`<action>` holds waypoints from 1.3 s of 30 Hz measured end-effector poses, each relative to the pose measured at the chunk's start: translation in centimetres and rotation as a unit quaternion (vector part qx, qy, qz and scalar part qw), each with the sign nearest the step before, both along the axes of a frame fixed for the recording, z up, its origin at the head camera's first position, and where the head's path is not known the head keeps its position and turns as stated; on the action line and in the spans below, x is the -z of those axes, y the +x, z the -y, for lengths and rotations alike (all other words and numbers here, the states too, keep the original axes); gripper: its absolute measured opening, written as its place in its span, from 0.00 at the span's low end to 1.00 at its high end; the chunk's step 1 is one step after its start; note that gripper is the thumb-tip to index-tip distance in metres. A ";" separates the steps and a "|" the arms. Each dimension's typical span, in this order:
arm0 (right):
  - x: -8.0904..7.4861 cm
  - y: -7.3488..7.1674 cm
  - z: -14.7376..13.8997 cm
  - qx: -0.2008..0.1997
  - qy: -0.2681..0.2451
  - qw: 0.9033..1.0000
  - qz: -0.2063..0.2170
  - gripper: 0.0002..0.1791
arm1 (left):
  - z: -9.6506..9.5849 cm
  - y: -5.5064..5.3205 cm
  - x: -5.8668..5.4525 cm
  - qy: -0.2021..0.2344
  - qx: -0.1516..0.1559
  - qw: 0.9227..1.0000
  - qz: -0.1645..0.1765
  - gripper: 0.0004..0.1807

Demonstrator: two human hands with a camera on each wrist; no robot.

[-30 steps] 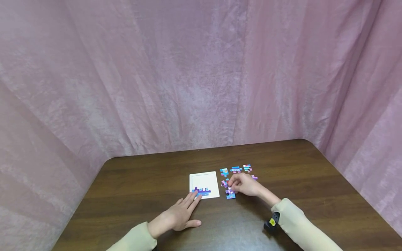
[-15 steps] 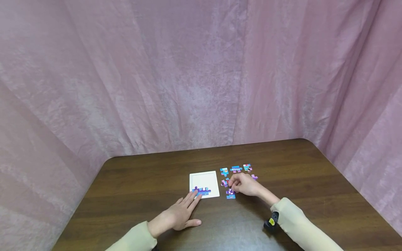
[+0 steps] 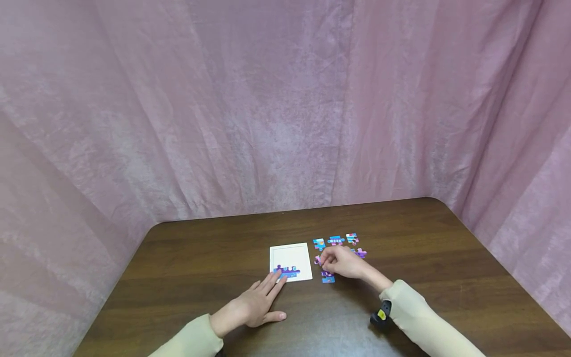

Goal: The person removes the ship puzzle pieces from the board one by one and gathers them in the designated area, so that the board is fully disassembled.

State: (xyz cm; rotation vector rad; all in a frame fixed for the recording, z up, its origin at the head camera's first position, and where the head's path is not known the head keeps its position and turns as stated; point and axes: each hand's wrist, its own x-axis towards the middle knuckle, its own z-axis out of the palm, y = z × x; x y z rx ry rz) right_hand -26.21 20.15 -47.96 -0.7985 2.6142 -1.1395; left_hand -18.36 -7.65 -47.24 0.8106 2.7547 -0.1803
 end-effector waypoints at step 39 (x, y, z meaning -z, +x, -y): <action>0.5 -0.8 6.5 -0.035 -0.001 0.999 -0.006 0.10 | 0.0 0.0 -0.3 0.010 0.001 1.000 0.013 0.41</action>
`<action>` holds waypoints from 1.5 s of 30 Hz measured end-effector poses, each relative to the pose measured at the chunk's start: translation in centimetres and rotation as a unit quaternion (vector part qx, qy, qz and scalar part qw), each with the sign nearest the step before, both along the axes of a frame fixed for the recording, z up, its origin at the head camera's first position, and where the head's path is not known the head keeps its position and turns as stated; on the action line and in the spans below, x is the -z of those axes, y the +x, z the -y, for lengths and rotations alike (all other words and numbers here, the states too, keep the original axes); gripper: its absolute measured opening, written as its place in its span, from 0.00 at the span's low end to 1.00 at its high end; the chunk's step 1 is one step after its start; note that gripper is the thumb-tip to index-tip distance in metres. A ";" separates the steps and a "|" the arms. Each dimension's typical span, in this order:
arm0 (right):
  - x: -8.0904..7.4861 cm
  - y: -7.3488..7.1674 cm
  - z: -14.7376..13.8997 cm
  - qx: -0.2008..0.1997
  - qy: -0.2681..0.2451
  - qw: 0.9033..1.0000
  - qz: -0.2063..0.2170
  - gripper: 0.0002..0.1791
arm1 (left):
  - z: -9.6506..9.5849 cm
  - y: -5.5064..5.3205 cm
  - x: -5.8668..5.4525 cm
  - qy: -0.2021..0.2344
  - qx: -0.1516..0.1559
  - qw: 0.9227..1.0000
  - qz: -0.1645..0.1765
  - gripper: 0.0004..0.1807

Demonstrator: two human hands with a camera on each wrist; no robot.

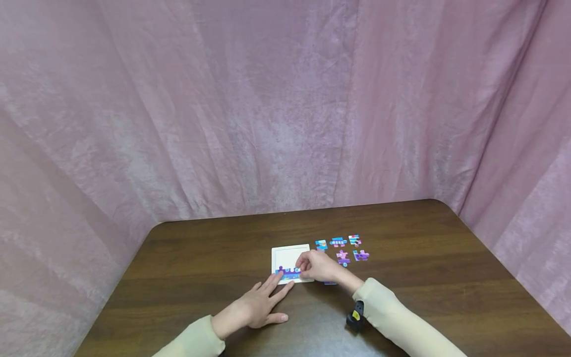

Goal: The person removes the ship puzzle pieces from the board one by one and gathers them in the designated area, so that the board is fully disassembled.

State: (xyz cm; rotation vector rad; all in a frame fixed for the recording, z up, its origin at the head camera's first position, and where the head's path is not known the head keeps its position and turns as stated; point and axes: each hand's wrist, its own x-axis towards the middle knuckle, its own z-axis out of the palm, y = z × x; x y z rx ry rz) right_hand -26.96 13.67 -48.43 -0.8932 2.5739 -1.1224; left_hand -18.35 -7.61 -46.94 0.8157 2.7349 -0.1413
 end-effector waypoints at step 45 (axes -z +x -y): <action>-1.0 0.1 -3.2 0.063 -0.084 0.991 0.087 0.05 | 0.1 0.1 0.1 -0.002 0.001 1.000 -0.005 0.41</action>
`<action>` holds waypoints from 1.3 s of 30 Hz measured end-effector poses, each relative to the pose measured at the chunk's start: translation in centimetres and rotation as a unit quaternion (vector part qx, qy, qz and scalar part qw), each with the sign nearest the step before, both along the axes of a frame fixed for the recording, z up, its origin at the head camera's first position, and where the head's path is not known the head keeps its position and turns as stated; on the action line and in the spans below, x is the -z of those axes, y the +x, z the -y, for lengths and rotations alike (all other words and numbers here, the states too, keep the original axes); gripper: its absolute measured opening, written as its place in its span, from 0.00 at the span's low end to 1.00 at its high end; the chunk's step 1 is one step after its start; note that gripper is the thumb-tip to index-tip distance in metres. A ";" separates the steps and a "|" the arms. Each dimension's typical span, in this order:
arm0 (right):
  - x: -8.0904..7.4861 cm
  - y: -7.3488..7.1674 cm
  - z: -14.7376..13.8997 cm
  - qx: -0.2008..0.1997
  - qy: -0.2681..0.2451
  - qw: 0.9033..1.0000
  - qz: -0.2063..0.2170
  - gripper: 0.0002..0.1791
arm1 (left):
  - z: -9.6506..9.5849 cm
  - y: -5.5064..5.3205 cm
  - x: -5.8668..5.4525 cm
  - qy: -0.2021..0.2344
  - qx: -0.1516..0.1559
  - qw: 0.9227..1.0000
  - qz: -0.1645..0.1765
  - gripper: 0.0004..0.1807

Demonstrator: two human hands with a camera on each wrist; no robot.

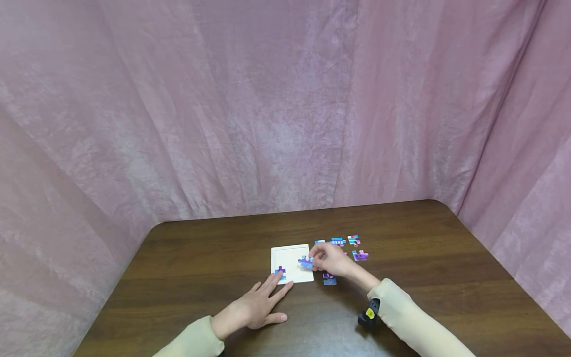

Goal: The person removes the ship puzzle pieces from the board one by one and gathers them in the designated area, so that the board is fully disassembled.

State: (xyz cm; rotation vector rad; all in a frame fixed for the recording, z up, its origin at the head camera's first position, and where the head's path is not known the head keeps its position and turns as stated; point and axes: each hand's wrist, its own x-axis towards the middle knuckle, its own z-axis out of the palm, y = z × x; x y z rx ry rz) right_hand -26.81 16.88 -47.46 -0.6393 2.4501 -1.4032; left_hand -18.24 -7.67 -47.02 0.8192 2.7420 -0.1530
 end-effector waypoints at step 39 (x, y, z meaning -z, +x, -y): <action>1.0 0.5 -4.8 0.027 -0.002 1.000 0.010 0.10 | 0.1 0.0 0.1 0.009 0.002 1.000 0.004 0.40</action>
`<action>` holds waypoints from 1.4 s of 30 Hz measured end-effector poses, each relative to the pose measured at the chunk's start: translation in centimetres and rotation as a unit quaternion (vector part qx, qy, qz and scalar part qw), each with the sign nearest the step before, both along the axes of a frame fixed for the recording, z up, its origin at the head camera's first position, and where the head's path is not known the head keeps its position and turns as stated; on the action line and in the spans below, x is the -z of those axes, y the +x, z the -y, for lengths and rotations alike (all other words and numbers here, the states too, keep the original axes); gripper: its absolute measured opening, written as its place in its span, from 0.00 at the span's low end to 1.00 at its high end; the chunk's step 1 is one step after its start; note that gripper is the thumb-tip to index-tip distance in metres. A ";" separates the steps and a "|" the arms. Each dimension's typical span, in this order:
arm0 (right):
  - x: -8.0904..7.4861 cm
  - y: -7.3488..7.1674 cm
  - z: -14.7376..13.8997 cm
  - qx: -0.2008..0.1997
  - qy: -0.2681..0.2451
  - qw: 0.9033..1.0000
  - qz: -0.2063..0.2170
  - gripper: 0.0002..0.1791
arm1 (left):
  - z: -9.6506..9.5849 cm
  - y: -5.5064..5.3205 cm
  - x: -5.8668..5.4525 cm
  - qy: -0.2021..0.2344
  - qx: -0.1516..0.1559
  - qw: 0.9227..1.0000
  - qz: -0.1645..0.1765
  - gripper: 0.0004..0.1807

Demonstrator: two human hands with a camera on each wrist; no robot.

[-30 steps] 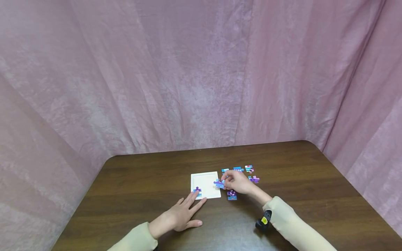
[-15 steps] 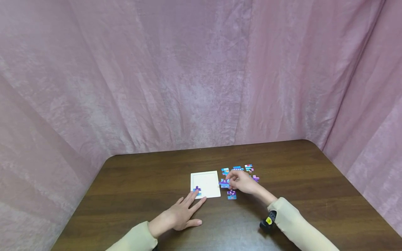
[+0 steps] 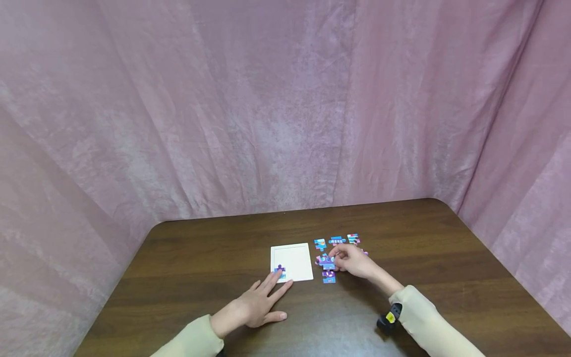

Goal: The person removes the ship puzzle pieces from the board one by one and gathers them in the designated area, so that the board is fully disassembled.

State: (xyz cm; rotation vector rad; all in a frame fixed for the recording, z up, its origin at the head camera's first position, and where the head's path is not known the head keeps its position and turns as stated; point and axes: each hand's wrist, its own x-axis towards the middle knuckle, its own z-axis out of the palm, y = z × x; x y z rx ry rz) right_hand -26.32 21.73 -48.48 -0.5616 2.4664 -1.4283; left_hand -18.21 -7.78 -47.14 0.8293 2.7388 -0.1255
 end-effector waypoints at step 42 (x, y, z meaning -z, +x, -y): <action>-0.1 1.4 -4.0 -0.005 0.026 1.000 0.008 0.11 | 0.3 -0.8 2.1 0.003 0.001 1.000 -0.006 0.40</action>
